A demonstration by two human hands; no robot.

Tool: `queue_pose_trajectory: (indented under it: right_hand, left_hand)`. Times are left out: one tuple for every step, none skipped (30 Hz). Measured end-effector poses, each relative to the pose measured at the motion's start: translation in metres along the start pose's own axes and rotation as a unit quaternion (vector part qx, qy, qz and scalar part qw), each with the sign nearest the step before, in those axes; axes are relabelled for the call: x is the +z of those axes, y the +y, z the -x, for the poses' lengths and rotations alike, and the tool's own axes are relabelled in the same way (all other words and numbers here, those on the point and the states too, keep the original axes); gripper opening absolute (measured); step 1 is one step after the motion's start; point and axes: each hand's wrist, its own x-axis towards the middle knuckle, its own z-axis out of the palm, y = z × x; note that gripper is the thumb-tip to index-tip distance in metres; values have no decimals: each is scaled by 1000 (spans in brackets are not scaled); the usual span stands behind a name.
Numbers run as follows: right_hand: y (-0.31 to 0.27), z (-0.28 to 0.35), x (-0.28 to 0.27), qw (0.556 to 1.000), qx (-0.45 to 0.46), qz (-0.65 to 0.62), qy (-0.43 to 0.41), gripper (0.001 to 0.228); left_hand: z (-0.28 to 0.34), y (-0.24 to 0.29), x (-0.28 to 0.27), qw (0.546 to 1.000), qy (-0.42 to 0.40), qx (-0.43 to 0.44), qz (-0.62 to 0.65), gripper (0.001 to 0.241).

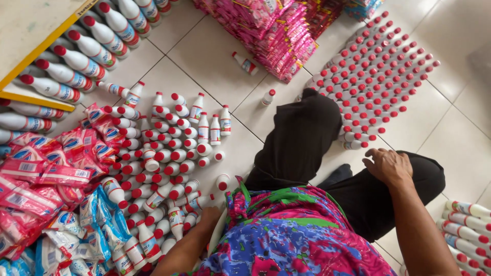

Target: Organizing and stacking numerous small white product bottles with red caps on a store floor.

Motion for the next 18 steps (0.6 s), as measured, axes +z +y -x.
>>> queue_pose_trajectory:
  right_hand:
    - [1, 0, 1, 1000, 4, -3, -2, 36]
    - [1, 1, 2, 1000, 1, -7, 2, 36]
    - [2, 1, 3, 1000, -2, -11, 6, 37]
    - [0, 3, 2, 1000, 1, -14, 5, 37]
    - [0, 6, 0, 1000, 4, -20, 0, 38]
    - [1, 8, -2, 1000, 6, -26, -4, 39]
    - [2, 9, -1, 1000, 10, -28, -5, 39]
    - [2, 10, 0, 999, 9, -36, 3, 38]
    - [3, 11, 1, 999, 7, -44, 11, 38]
    - [4, 12, 2, 999, 10, -46, 11, 38]
    - [5, 14, 2, 998, 7, -52, 19, 38]
    - [5, 15, 2, 998, 5, -59, 27, 38]
    - [7, 16, 4, 998, 6, -59, 25, 38]
    - [8, 18, 5, 998, 1, -56, 30, 38]
    - [9, 15, 4, 998, -7, -53, 36, 37]
    - [10, 17, 3, 998, -8, -53, 37, 37]
    - [11, 19, 3, 998, -3, -61, 30, 38]
    - [11, 20, 3, 997, 2, -68, 23, 40]
  left_hand:
    - [6, -29, -52, 1000, -2, 3, -3, 16]
    - [10, -21, -86, 999, -50, -15, -8, 18]
    - [26, 4, -83, 995, -98, -34, -14, 26]
    - [20, -13, -154, 988, -145, -53, -20, 36]
    - [28, -9, -191, 979, -190, -72, -25, 46]
    - [49, 6, -206, 967, -234, -92, -31, 57]
    - [50, 0, -214, 967, -235, -90, -35, 57]
    - [52, -7, -221, 964, -231, -128, -30, 54]
    - [53, -13, -228, 959, -227, -166, -24, 52]
    - [58, -16, -245, 960, -227, -164, -27, 52]
    - [63, -20, -261, 959, -207, -194, -6, 55]
    - [68, -23, -278, 957, -186, -224, 15, 59]
    - [63, -31, -276, 957, -187, -222, 14, 59]
    - [59, -40, -274, 949, -182, -253, 38, 57]
    - [55, -49, -273, 940, -175, -286, 63, 56]
    - [55, -51, -282, 940, -175, -287, 64, 56]
    - [56, -53, -290, 943, -164, -280, 75, 66]
    - [57, -56, -298, 946, -153, -272, 87, 76]
